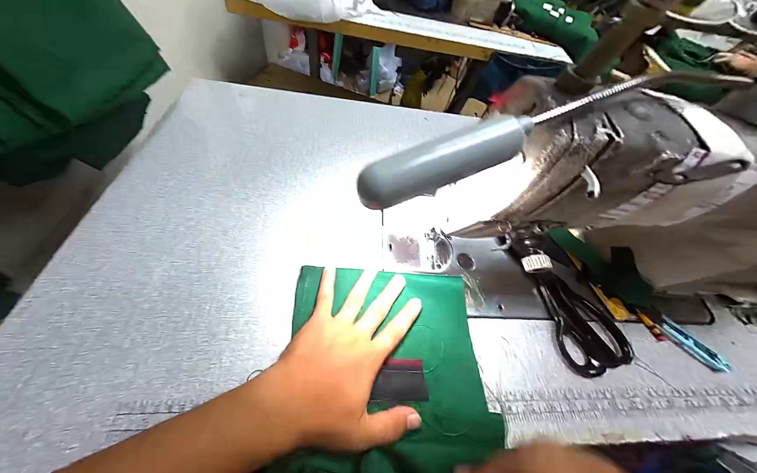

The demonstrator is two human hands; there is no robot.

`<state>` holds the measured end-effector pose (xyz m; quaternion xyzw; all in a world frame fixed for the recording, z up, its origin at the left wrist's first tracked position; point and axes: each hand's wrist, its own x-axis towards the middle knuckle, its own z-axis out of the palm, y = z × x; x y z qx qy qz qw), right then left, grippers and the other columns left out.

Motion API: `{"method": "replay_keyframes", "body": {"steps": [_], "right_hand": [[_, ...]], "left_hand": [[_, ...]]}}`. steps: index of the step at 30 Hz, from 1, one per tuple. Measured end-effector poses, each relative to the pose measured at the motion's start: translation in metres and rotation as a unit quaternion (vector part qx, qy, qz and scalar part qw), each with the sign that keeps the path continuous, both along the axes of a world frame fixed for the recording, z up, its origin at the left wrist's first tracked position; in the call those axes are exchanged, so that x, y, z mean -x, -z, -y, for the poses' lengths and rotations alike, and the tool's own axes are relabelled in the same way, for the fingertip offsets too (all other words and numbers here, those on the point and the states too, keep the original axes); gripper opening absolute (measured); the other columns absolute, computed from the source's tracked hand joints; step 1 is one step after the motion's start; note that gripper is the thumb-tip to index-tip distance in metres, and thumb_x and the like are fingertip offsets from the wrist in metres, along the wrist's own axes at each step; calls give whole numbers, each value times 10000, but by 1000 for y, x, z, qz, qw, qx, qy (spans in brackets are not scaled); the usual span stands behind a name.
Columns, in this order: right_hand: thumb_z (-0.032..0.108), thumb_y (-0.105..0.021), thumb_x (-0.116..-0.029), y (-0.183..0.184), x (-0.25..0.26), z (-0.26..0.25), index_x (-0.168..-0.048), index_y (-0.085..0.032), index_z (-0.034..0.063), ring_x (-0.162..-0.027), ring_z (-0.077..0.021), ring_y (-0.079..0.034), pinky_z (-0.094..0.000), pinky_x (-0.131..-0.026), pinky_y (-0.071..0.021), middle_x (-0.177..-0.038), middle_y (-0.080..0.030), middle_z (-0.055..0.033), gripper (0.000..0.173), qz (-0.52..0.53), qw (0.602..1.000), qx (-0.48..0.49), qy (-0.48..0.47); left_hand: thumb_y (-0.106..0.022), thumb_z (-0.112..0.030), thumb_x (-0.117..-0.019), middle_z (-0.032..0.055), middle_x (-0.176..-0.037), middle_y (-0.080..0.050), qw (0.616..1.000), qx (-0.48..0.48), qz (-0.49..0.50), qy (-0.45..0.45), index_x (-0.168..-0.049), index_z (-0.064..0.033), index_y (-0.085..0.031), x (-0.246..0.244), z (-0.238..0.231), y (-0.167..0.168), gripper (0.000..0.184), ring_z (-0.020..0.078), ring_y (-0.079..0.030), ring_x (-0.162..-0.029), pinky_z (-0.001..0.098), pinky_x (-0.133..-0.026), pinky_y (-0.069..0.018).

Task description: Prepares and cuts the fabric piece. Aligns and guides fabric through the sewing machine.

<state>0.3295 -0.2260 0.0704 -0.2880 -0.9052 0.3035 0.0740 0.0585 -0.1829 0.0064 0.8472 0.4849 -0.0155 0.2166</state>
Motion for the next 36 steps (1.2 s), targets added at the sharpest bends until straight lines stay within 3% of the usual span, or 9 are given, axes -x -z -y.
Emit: {"method": "replay_keyframes", "body": {"steps": [5, 12, 17, 20, 22, 25, 29, 34, 36], "right_hand": [[316, -528, -1047, 46, -18, -51, -1145, -736, 149, -989, -172, -696, -339, -854, -575, -1028, -745, -39, 284, -36, 964, -228, 129], [369, -464, -1045, 75, -5, -83, -1198, -745, 163, -1146, -222, -674, -451, -944, -550, -1194, -731, -34, 380, 8, 949, -298, 105], [328, -564, -978, 72, 13, -102, -1009, -777, 128, -926, -188, -707, -421, -816, -584, -920, -744, -7, 294, -41, 938, -266, 216], [283, -687, -929, 73, 33, -127, -1158, -703, 45, -922, -240, -717, -458, -776, -600, -1075, -746, -100, 330, -86, 927, -202, 303], [235, -750, -887, 79, 45, -142, -1128, -727, 46, -1015, -293, -688, -552, -901, -540, -1104, -732, -123, 308, -102, 925, -172, 323], [195, -701, -912, 79, 49, -146, -969, -751, 78, -979, -269, -682, -567, -917, -506, -956, -734, -76, 139, -86, 924, -183, 325], [223, -589, -956, 72, 45, -128, -1025, -802, 207, -987, -205, -642, -506, -871, -506, -901, -696, 22, 224, -50, 942, -159, 291], [184, -565, -994, 72, 26, -156, -1045, -771, 55, -1024, -411, -674, -644, -927, -494, -1007, -728, -196, 248, 30, 929, -264, 256], [298, -500, -1006, 66, 17, -152, -1065, -749, 53, -1028, -359, -686, -594, -883, -534, -1039, -727, -159, 354, 8, 921, -333, 203]], "left_hand": [[-282, -808, -900, 57, -1723, -136, 1000, -10, 27, -4, -1647, -153, -194, -9, -10, 1, 998, 310, -34, -1592, 764, -1165, 15], [-377, -740, -901, -20, -1715, -186, 999, -30, 0, -24, -1629, -220, -283, -7, -9, -1, 900, 311, -64, -1589, 813, -1116, 18], [-322, -867, -848, -44, -1712, -193, 999, -30, -18, -31, -1635, -230, -256, -12, -10, 2, 1015, 308, -54, -1590, 825, -1105, 35], [-306, -875, -842, -38, -1720, -157, 999, -24, -31, -31, -1648, -260, -204, -15, -10, 1, 1020, 320, -33, -1590, 836, -1093, 21], [-327, -867, -843, -38, -1725, -132, 999, -6, -43, -31, -1651, -266, -187, -16, -12, -4, 1016, 325, -1, -1589, 843, -1079, 34], [-371, -849, -833, -34, -1715, -184, 999, -24, -34, -26, -1638, -244, -247, -17, -13, -5, 1014, 325, -28, -1589, 856, -1067, 18], [-385, -849, -826, -50, -1718, -165, 999, -13, -16, -25, -1646, -242, -208, -18, -15, 0, 1035, 315, -2, -1590, 851, -1069, 36], [-362, -857, -832, -66, -1726, -113, 999, -9, -34, -32, -1646, -251, -212, -18, -29, -1, 1026, 288, 31, -1592, 843, -1079, 29], [-344, -860, -833, -60, -1722, -143, 998, -34, -29, -36, -1638, -247, -247, -17, -37, 1, 1016, 290, 2, -1592, 840, -1085, 16]]}}
